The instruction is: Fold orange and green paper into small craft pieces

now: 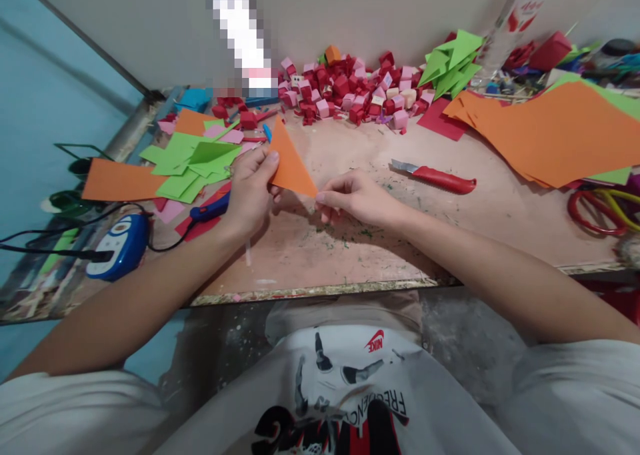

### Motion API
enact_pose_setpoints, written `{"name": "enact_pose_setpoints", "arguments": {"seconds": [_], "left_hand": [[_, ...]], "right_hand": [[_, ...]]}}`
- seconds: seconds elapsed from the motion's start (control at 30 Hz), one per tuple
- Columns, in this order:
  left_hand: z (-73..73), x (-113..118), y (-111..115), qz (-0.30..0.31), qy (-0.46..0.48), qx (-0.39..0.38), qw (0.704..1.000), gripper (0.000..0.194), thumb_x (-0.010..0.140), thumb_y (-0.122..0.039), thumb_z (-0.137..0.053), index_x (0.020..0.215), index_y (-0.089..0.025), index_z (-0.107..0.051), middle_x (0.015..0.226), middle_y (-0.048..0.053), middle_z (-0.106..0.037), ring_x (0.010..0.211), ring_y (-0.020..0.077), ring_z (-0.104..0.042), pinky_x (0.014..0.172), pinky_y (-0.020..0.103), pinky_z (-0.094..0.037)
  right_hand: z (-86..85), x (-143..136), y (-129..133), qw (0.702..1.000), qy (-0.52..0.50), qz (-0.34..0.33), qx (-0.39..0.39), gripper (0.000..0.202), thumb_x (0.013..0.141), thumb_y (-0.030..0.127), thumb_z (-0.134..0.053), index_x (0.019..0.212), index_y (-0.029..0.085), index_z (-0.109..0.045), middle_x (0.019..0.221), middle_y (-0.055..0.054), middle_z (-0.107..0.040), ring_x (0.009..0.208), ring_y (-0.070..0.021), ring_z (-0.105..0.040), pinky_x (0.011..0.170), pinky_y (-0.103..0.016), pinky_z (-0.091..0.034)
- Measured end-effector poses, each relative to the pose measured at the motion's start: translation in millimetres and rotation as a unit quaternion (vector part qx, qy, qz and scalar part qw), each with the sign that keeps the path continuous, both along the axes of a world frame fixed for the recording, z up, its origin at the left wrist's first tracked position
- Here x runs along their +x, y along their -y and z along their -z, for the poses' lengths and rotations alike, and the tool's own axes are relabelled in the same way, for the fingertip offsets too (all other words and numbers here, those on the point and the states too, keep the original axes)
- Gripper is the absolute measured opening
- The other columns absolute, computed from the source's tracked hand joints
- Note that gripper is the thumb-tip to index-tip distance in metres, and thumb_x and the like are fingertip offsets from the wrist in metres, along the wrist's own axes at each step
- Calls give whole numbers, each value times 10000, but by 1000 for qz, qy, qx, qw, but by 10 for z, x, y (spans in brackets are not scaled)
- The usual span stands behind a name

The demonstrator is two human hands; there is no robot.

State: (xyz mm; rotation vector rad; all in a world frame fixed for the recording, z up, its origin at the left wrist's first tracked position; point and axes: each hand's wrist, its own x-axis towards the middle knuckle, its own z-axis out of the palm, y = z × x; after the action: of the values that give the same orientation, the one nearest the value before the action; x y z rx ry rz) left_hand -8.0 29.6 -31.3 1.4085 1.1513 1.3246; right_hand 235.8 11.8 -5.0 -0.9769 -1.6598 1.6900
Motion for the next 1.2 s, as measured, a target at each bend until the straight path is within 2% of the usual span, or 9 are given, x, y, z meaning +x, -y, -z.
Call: {"name": "enact_pose_setpoints", "arguments": {"seconds": [0.23,0.37,0.47,0.57,0.63,0.73,0.87,1.2], "left_hand": [[-21,24,9,-5,-6,-1,1000,511,1064,-688,-727,867,-277,-496,590,-81,-391,444,109,-366,418,265,-297],[-30,51,39,12,-3,-5,1000,526,1057,-704,-733,868,-277,-491,588,-82,-397,429,111,-378,405,262,-295],[-33,81,90,65,-5,-32,997,516,1058,-703,-739,886,-266,-526,610,-73,-443,436,105,-399,412,254,-313],[-39,120,157,114,-25,-49,992,469,1064,-649,-754,903,-254,-559,655,-59,-486,466,104,-437,423,243,-329],[-47,140,193,132,-43,-46,989,466,1066,-635,-749,885,-251,-556,668,-52,-494,480,109,-449,424,244,-335],[-65,151,222,149,-59,-40,986,455,1075,-627,-725,877,-251,-563,670,-45,-505,494,120,-458,431,252,-347],[-87,147,231,158,-64,-36,985,432,1085,-600,-706,873,-254,-555,658,-47,-495,498,127,-449,438,256,-347],[-99,154,247,195,-72,-50,977,452,1077,-619,-719,879,-238,-577,699,-36,-521,523,119,-459,470,257,-342]], "right_hand": [[-20,5,2,1000,20,5,9,250,946,358,-871,763,195,-823,720,-67,-797,640,-172,-682,649,-299,-544],[-23,18,2,1000,13,2,14,364,938,518,-927,788,198,-839,749,-76,-814,658,-184,-691,670,-317,-550],[-26,19,8,999,19,3,26,478,946,617,-922,745,200,-801,722,-62,-785,645,-172,-662,660,-318,-522],[-27,11,12,998,36,8,54,550,951,650,-912,677,205,-743,686,-40,-729,647,-156,-618,646,-312,-474],[-18,4,7,998,39,12,52,557,932,665,-923,669,209,-738,693,-38,-716,664,-161,-620,660,-316,-487],[13,2,-9,999,25,16,25,507,919,649,-932,709,215,-773,721,-42,-721,692,-180,-651,685,-323,-534],[54,13,-27,1000,15,12,17,474,954,604,-912,726,211,-778,728,-43,-722,698,-177,-652,679,-311,-533],[72,11,-37,999,12,35,22,591,893,778,-933,787,204,-839,732,-43,-725,694,-176,-665,663,-300,-570]]}}
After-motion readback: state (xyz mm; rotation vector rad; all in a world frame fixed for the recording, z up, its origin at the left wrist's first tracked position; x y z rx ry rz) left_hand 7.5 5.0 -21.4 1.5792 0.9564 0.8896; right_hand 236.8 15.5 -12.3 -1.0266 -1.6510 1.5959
